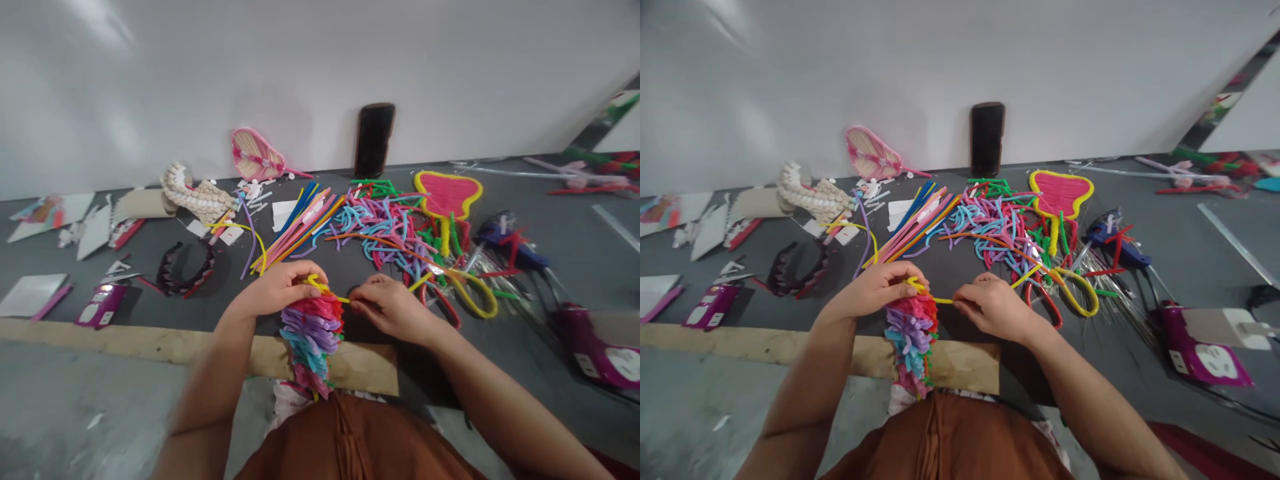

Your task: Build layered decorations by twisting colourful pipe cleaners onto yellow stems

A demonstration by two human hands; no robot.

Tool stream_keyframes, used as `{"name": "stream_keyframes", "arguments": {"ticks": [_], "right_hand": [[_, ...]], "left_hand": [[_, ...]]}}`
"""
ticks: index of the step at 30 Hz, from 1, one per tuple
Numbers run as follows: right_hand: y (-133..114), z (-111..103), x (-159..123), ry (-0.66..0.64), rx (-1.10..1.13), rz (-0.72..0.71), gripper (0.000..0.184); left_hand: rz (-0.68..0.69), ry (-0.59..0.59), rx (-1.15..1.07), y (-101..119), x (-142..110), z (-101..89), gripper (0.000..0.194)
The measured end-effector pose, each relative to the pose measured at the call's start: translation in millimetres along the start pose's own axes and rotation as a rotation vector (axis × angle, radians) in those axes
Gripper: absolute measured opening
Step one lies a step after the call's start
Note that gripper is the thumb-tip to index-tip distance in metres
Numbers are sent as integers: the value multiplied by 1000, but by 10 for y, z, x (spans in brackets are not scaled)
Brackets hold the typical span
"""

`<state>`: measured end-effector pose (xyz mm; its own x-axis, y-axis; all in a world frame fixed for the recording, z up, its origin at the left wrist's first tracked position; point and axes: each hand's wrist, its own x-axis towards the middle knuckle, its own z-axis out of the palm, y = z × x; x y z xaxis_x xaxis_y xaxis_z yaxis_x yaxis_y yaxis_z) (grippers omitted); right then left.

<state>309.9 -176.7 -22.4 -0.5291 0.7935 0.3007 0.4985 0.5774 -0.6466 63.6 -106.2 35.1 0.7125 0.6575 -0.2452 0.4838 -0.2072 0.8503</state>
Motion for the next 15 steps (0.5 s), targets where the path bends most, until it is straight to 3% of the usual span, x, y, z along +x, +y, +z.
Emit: {"name": "stream_keyframes", "arguments": {"ticks": [4, 8, 15], "right_hand": [[-138, 168, 120, 102, 20, 24, 14], [-248, 202, 243, 176, 5, 25, 15], [-231, 127, 103, 14, 152, 108, 13]], "left_hand": [[55, -47, -85, -39, 10, -12, 24], [121, -45, -47, -16, 18, 17, 19], [111, 77, -35, -11, -88, 71, 23]]}}
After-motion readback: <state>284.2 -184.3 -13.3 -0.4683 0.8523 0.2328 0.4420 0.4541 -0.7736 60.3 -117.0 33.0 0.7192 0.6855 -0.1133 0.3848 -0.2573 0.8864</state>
